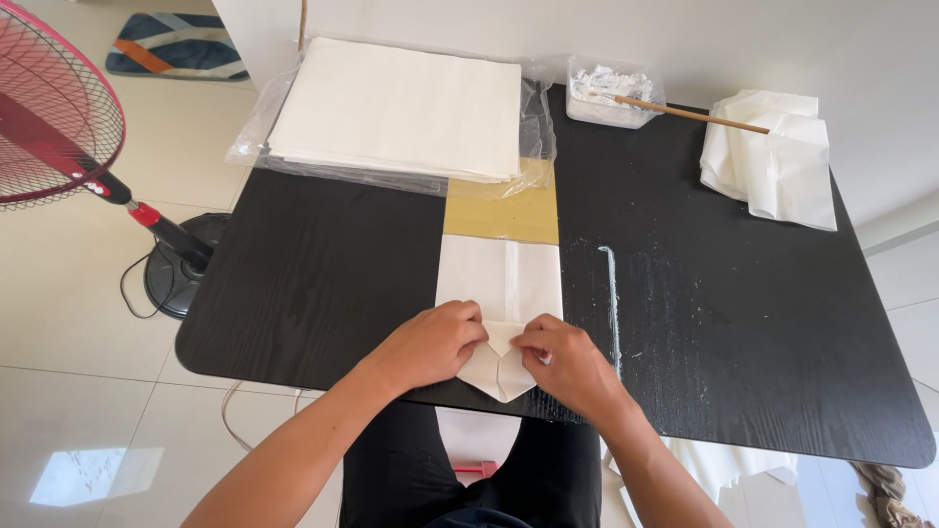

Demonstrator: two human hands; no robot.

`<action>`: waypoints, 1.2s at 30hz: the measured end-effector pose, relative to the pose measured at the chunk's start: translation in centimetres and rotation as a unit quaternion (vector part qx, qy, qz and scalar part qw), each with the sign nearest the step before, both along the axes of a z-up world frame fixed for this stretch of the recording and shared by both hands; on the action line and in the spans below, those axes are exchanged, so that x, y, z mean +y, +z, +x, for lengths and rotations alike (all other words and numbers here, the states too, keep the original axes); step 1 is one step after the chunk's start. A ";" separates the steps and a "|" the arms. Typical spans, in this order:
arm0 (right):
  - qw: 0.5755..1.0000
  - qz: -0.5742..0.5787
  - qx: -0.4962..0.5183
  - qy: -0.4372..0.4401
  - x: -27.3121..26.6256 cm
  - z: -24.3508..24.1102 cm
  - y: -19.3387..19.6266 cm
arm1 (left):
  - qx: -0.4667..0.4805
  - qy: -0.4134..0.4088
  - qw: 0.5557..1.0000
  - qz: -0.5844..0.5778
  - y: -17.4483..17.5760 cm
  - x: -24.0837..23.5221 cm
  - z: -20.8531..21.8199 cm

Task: The person folds a white sheet of paper on a black table, creating a triangular shape. They use a brush to apply a white substance from a container onto the folded edges of the paper.

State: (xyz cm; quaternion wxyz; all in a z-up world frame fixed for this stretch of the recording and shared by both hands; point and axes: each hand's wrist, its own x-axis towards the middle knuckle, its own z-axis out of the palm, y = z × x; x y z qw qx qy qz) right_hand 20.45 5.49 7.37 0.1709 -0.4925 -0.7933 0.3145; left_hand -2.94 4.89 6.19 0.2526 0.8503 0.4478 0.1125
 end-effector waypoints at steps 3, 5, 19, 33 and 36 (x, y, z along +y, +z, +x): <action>0.989 0.121 -0.051 0.074 -0.3 0.9 -2.0 | 0.059 -0.053 0.988 0.135 -1.1 -0.6 -0.2; 0.975 0.180 -0.052 0.116 -0.6 1.5 -2.6 | 0.051 -0.062 0.980 0.182 -2.2 -1.2 -0.2; 0.996 0.054 0.070 -0.020 11.9 8.6 -1.0 | 0.004 -0.117 0.992 0.035 -4.6 -1.9 -1.7; 0.742 -0.057 0.509 -0.432 37.3 12.7 0.2 | -0.157 0.042 0.986 -0.019 -6.8 2.6 -0.8; 0.829 0.084 0.354 -0.426 36.1 10.8 2.6 | -0.171 0.049 0.984 -0.022 -6.9 3.0 -0.8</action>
